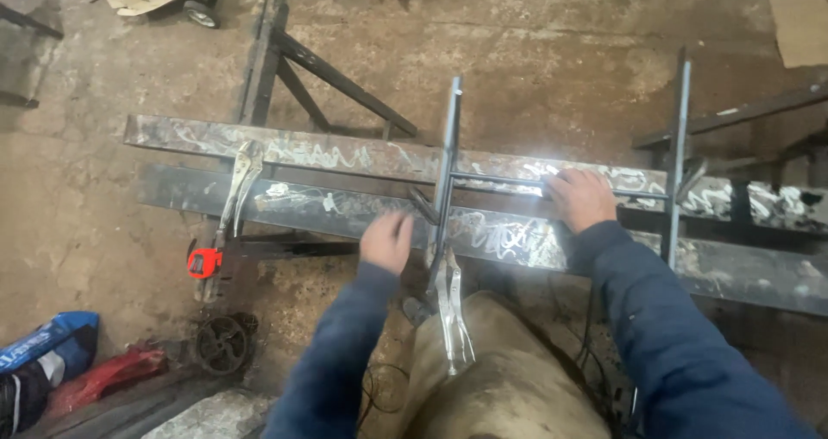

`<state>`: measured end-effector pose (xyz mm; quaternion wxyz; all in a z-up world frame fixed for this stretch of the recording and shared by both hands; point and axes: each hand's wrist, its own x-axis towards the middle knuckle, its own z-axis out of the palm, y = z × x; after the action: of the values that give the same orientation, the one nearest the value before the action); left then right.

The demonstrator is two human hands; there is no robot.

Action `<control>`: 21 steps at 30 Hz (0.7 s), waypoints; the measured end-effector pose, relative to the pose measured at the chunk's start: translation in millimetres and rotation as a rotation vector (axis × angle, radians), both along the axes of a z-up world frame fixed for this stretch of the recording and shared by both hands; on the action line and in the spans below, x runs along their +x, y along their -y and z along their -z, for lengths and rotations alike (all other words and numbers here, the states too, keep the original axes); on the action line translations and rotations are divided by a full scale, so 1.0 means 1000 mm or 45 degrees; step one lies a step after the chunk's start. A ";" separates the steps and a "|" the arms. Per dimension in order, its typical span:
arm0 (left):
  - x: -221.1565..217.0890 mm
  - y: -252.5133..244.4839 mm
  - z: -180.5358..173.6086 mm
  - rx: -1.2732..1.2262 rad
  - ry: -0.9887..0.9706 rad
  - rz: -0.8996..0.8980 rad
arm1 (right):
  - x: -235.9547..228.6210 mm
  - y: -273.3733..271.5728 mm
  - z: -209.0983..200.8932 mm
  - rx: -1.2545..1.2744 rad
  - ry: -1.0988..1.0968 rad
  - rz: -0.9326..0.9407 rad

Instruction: Clamping metal bars to a horizontal metal plate using locking pliers in preparation for assembly.

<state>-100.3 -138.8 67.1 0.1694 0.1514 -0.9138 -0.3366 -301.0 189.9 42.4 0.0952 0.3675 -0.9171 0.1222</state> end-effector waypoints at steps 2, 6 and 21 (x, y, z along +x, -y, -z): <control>-0.048 0.012 0.008 -0.119 0.167 0.103 | 0.002 0.003 0.000 -0.054 0.011 0.009; -0.119 0.017 0.016 -0.374 0.500 0.289 | 0.007 0.003 0.000 -0.180 0.000 0.033; -0.130 0.012 0.043 -0.417 0.514 0.509 | 0.009 0.004 0.013 -0.383 0.073 0.080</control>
<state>-230.5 -151.1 23.6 -0.0624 0.0032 -0.9826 -0.1749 -292.4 185.8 29.1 0.1266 0.3166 -0.9018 0.2655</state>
